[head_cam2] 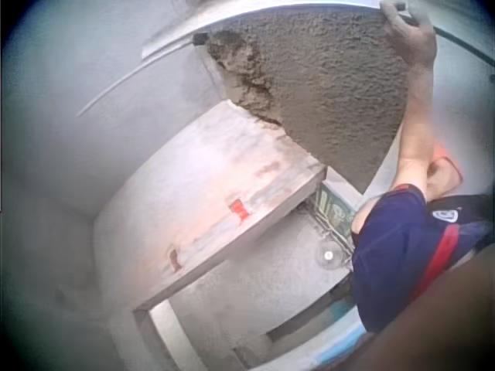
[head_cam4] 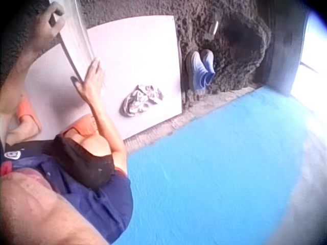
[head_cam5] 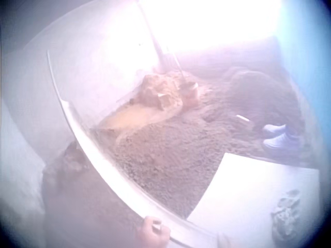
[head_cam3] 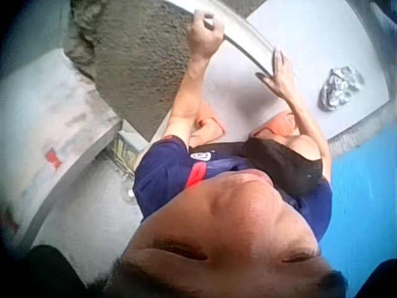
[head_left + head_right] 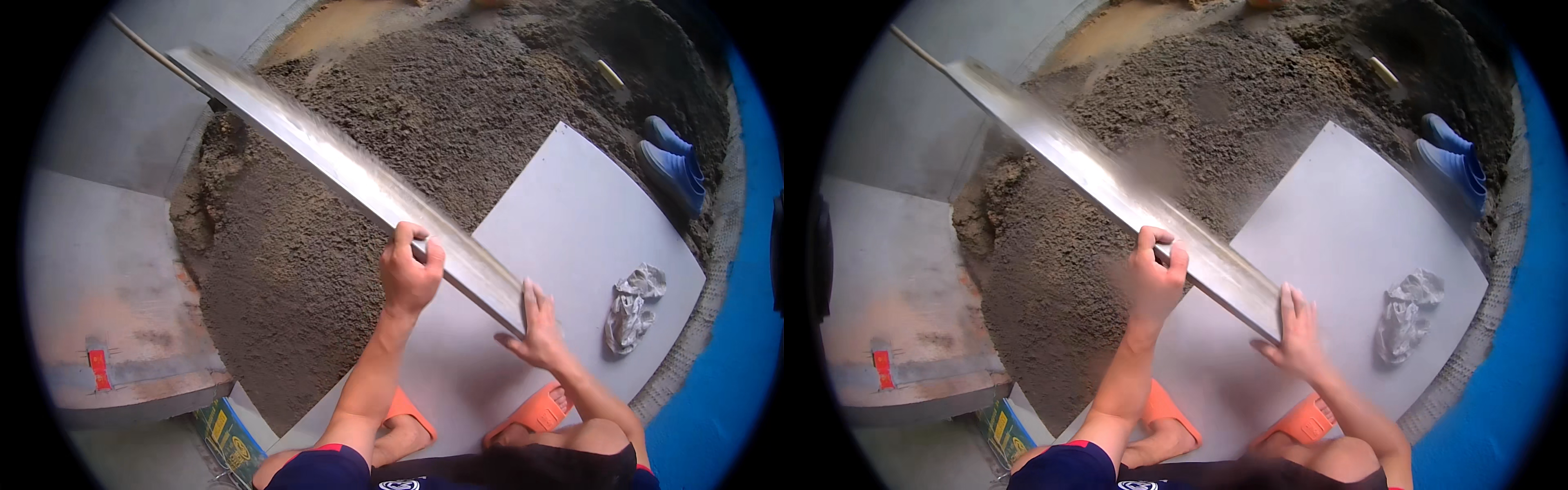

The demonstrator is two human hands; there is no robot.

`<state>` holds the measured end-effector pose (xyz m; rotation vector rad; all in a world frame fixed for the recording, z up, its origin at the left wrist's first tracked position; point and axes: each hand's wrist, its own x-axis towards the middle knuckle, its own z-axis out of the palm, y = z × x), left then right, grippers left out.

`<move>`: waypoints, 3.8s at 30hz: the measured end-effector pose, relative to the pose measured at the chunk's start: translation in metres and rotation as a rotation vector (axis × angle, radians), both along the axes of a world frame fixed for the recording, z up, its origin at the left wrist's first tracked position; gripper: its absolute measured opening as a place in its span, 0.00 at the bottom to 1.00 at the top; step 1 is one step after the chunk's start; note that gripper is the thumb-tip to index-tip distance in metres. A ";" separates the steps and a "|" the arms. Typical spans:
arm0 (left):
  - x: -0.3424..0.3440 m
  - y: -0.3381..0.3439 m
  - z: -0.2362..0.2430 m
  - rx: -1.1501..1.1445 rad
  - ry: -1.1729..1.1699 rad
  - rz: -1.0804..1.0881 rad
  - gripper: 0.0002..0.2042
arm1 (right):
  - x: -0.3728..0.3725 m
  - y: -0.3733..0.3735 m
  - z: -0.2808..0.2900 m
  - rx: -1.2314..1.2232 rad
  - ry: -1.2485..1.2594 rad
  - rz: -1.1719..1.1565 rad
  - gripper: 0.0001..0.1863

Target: The person levels a layer of cement over a tiled floor using a long metal bar, periodically clearing excess cement and wiping the tile surface with a cloth.

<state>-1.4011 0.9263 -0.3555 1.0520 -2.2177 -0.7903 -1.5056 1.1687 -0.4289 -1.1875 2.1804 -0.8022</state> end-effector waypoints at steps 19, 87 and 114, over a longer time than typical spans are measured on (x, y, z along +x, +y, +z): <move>-0.205 0.277 -0.126 0.310 -0.011 -1.142 0.35 | -0.075 0.115 0.055 -0.671 0.047 -0.588 0.44; 0.075 -0.054 0.046 1.217 1.222 0.068 0.21 | 0.037 -0.209 0.180 -0.009 -0.955 0.263 0.20; 0.173 -0.175 0.094 0.690 1.310 -0.388 0.28 | 0.051 -0.250 0.208 -0.258 0.130 0.264 0.20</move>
